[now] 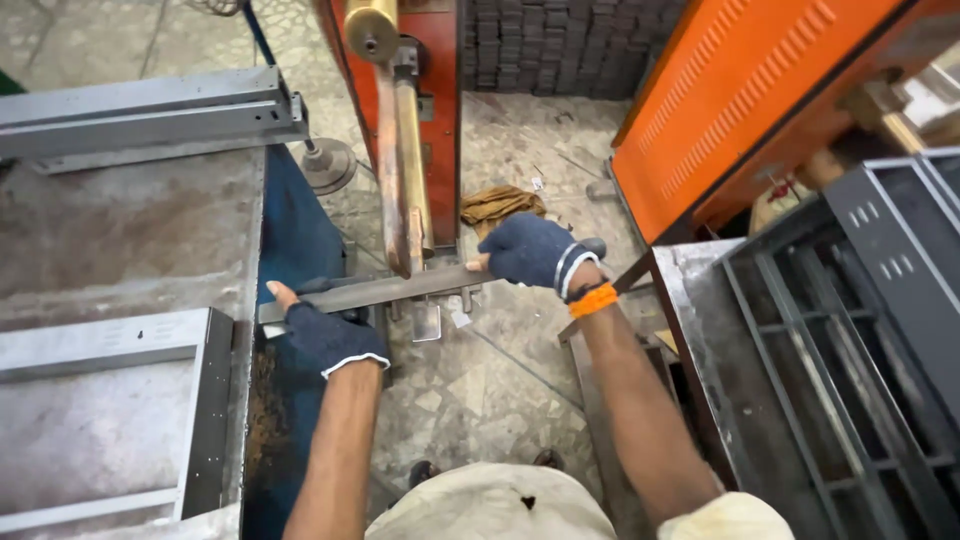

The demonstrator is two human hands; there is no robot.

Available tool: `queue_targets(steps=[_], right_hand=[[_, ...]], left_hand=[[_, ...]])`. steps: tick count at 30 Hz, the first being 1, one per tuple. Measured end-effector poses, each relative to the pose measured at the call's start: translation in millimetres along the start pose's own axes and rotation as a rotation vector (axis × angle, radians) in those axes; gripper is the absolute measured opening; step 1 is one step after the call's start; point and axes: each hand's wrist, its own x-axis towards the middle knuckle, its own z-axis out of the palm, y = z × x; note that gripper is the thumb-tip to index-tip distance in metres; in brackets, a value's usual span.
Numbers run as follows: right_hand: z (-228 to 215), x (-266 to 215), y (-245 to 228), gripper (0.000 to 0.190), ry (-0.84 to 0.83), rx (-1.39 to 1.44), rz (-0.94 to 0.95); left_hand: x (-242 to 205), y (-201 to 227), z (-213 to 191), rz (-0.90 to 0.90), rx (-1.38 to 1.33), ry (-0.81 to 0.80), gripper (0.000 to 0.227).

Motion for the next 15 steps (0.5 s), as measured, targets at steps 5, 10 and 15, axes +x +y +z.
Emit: queue_targets(steps=[5,10,15], right_hand=[[12,-10,1,0.039,0.119,-0.043,-0.063],[-3,-38,15,0.040,0.195,-0.014,-0.083],[-19,-51,23,0.043,0.117,0.100,0.182]], left_hand=[[-3,10,8,-0.048,0.024,-0.018,0.052],[-8,-20,13,0.034,0.088,0.027,0.054],[-49,-22,15,-0.141,0.069,-0.045,0.028]])
